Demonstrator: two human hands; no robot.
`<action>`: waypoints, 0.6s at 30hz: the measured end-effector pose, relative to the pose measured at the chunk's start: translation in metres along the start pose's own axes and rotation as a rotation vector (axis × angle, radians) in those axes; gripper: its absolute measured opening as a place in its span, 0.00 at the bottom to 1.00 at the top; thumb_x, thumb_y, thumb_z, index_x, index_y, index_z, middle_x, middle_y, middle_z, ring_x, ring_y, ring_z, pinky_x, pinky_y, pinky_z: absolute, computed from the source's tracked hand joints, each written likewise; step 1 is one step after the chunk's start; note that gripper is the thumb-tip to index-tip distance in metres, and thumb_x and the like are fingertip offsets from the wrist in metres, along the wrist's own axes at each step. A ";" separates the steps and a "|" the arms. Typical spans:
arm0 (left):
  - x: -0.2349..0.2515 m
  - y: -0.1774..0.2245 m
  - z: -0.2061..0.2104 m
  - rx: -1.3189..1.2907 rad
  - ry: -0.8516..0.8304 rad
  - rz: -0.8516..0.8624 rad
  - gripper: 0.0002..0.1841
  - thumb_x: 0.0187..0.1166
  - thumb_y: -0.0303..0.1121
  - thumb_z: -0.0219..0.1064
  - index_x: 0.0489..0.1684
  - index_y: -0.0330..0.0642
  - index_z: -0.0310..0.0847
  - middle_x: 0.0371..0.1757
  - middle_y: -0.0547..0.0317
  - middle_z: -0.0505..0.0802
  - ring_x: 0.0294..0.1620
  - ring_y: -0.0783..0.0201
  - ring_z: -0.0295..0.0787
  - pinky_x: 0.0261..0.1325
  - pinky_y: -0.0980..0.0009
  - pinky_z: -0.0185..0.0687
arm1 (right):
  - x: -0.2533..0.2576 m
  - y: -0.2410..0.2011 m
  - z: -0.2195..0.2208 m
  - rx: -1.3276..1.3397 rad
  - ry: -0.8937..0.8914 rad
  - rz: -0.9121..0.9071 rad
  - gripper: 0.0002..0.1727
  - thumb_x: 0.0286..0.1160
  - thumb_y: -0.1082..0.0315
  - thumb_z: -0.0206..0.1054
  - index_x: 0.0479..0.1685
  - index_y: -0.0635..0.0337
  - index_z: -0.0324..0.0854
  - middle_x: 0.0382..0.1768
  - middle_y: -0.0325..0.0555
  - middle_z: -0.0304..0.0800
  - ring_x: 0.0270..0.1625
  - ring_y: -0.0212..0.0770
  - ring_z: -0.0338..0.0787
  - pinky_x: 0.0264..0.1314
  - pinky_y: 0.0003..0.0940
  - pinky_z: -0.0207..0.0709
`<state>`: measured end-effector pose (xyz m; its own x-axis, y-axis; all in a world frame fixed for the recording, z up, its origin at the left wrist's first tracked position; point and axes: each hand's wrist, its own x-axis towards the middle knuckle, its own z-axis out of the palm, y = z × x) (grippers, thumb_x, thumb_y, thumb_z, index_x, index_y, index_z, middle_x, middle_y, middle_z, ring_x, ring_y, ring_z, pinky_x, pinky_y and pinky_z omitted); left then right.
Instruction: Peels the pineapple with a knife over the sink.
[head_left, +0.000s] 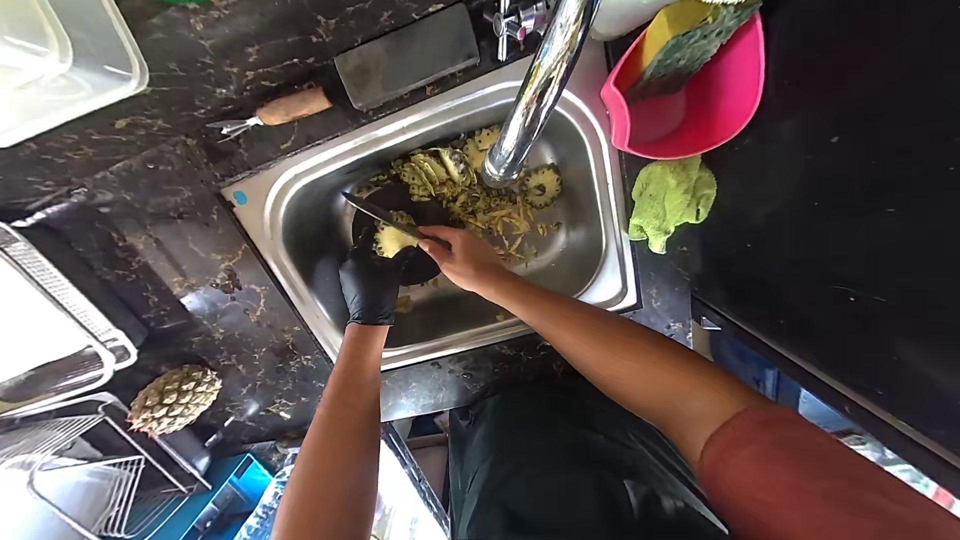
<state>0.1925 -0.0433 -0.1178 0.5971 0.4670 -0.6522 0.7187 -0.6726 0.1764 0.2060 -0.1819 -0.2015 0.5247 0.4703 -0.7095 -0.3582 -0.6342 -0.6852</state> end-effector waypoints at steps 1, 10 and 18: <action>0.000 0.001 0.000 -0.013 0.009 -0.007 0.38 0.72 0.45 0.79 0.81 0.37 0.72 0.62 0.37 0.90 0.62 0.44 0.88 0.70 0.43 0.77 | 0.008 -0.004 0.000 0.049 -0.007 -0.011 0.25 0.91 0.42 0.51 0.81 0.31 0.78 0.69 0.36 0.90 0.69 0.44 0.89 0.69 0.62 0.80; 0.003 -0.002 0.002 0.003 0.018 -0.001 0.38 0.72 0.43 0.80 0.82 0.41 0.72 0.58 0.35 0.91 0.55 0.41 0.90 0.64 0.40 0.78 | 0.006 0.015 -0.001 0.133 0.009 -0.023 0.25 0.90 0.44 0.55 0.78 0.39 0.81 0.67 0.42 0.91 0.66 0.44 0.90 0.69 0.57 0.81; 0.004 -0.008 0.003 -0.011 0.012 0.007 0.37 0.73 0.45 0.79 0.83 0.41 0.72 0.59 0.34 0.90 0.58 0.40 0.89 0.67 0.38 0.76 | 0.005 0.033 0.000 0.296 0.003 -0.022 0.23 0.90 0.49 0.58 0.73 0.47 0.85 0.66 0.44 0.91 0.63 0.42 0.91 0.67 0.51 0.83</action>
<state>0.1879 -0.0379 -0.1241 0.6061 0.4692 -0.6423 0.7184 -0.6695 0.1889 0.1965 -0.2009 -0.2278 0.5367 0.4800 -0.6939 -0.5562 -0.4171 -0.7188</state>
